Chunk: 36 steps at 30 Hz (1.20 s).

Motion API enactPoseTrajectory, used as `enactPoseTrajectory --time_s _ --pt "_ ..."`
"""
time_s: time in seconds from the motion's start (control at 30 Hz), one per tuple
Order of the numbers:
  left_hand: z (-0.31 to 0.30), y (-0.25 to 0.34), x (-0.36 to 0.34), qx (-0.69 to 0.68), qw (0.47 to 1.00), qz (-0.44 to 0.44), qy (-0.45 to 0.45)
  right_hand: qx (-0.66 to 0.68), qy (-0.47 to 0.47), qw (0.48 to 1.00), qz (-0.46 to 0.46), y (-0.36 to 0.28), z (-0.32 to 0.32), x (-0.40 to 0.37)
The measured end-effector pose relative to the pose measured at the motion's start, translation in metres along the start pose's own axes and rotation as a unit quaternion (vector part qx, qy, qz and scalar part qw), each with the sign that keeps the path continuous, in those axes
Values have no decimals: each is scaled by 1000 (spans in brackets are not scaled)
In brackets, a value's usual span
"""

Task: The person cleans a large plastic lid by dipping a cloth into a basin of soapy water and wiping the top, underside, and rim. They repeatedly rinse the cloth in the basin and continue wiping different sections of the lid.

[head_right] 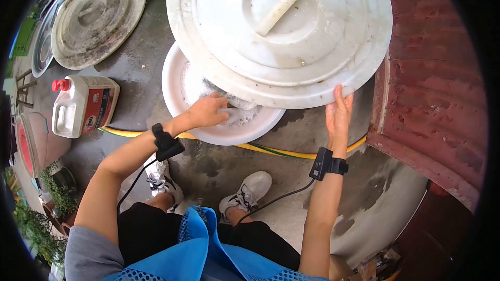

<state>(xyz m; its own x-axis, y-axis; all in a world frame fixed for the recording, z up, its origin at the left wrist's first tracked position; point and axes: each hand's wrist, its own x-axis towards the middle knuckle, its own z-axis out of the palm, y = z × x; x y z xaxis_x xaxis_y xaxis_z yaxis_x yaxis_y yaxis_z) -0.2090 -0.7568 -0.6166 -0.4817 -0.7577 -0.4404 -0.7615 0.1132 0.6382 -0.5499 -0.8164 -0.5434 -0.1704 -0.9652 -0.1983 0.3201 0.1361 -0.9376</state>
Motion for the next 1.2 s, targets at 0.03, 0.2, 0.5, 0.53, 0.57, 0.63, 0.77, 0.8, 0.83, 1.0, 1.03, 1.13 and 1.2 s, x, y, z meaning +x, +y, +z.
enactPoseTrajectory --time_s 0.03,0.2,0.5,0.53,0.57,0.63,0.77,0.8,0.83,1.0,1.03,1.13,1.2 --pt "-16 -5 -9 -97 995 -32 -3 2 -2 1000 23 4 -1 -3" --pt "-102 9 -54 -469 879 -39 80 25 -21 995 96 32 10 -17" --pt "-144 30 -31 -207 918 59 334 -64 -22 981 180 46 32 -38" --pt "-139 25 -28 -177 918 93 344 -66 -25 982 178 44 33 -37" --pt "-138 24 -27 -148 916 126 351 -96 -16 978 184 42 33 -37" --pt "-143 15 -32 -173 918 105 341 -126 -8 974 188 38 36 -38" --pt "-148 -35 -39 22 793 -19 609 -477 88 874 -27 23 67 -47" --pt "-139 -62 -36 10 783 -68 618 -644 99 721 -235 17 82 -49" --pt "-132 -80 -34 -2 771 -117 626 -647 24 710 -277 6 105 -49" --pt "-118 -90 -39 -480 766 -126 407 -599 -263 655 -378 17 206 -41" --pt "-116 -93 -40 -489 765 -120 401 -598 -265 654 -379 23 216 -34" --pt "-114 -88 -47 -498 755 -124 408 -648 -176 596 -440 39 236 -17" --pt "-107 -91 -50 -498 754 -125 410 -650 -187 592 -437 39 240 -11"
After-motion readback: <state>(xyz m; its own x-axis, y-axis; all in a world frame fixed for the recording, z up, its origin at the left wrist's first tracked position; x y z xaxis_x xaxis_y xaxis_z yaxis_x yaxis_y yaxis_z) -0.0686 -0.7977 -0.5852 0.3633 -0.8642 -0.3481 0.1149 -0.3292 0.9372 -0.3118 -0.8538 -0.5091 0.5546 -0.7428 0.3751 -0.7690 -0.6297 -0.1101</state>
